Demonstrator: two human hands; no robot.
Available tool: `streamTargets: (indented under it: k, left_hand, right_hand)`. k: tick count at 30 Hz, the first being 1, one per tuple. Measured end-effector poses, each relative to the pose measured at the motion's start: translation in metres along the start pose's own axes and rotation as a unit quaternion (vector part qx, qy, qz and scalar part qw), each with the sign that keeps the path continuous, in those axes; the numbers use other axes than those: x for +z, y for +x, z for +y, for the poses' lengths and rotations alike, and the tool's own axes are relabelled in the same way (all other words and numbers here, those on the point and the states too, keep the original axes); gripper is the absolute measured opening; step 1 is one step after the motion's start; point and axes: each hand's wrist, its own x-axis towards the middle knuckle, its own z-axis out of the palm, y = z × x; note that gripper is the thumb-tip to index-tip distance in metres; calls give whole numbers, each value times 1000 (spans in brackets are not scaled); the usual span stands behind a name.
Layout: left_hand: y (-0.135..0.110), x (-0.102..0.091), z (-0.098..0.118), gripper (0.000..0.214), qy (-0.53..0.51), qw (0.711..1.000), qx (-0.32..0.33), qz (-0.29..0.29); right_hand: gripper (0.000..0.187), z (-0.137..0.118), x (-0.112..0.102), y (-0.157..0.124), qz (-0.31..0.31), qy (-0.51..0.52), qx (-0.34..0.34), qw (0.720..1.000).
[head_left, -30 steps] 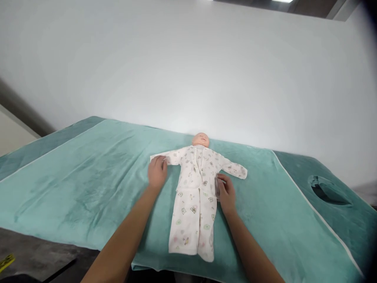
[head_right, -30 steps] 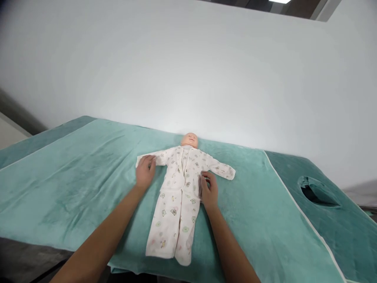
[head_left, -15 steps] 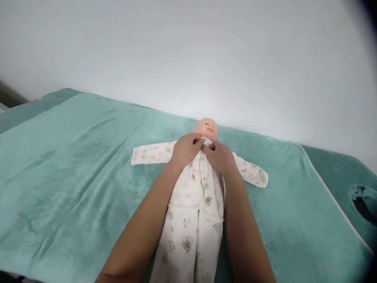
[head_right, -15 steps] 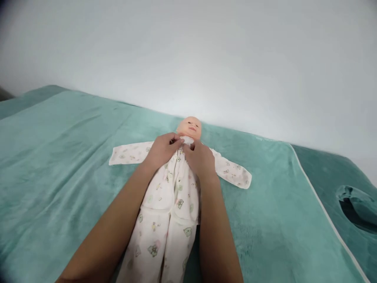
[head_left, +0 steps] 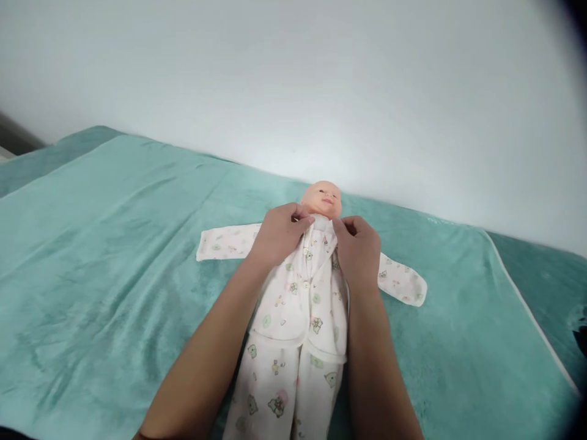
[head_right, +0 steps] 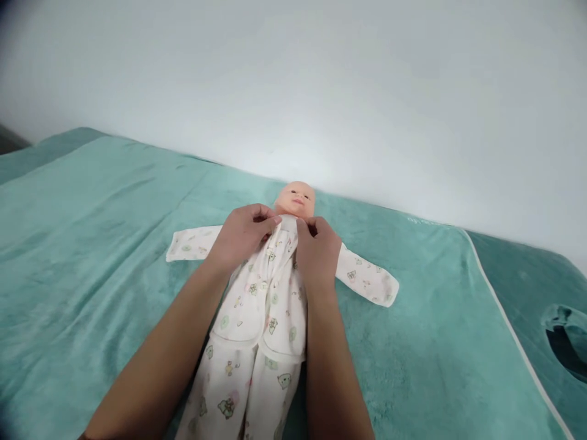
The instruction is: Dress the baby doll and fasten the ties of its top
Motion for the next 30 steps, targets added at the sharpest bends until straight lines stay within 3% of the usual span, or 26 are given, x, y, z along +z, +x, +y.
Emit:
streamTargets:
  k: [8,16,30]
  left_hand:
    - [-3,19,7,15,-171,984,-44,-2]
    - [3,17,3,15,-202,976,-60,-56]
    - [6,15,-2,16,-220,971,-45,-80]
  right_hand:
    - [26,8,10,-2,-9,107,26,994]
    - [28,15,13,-1,-22,160,33,986]
    - [27,25,17,5,3,225,54,973]
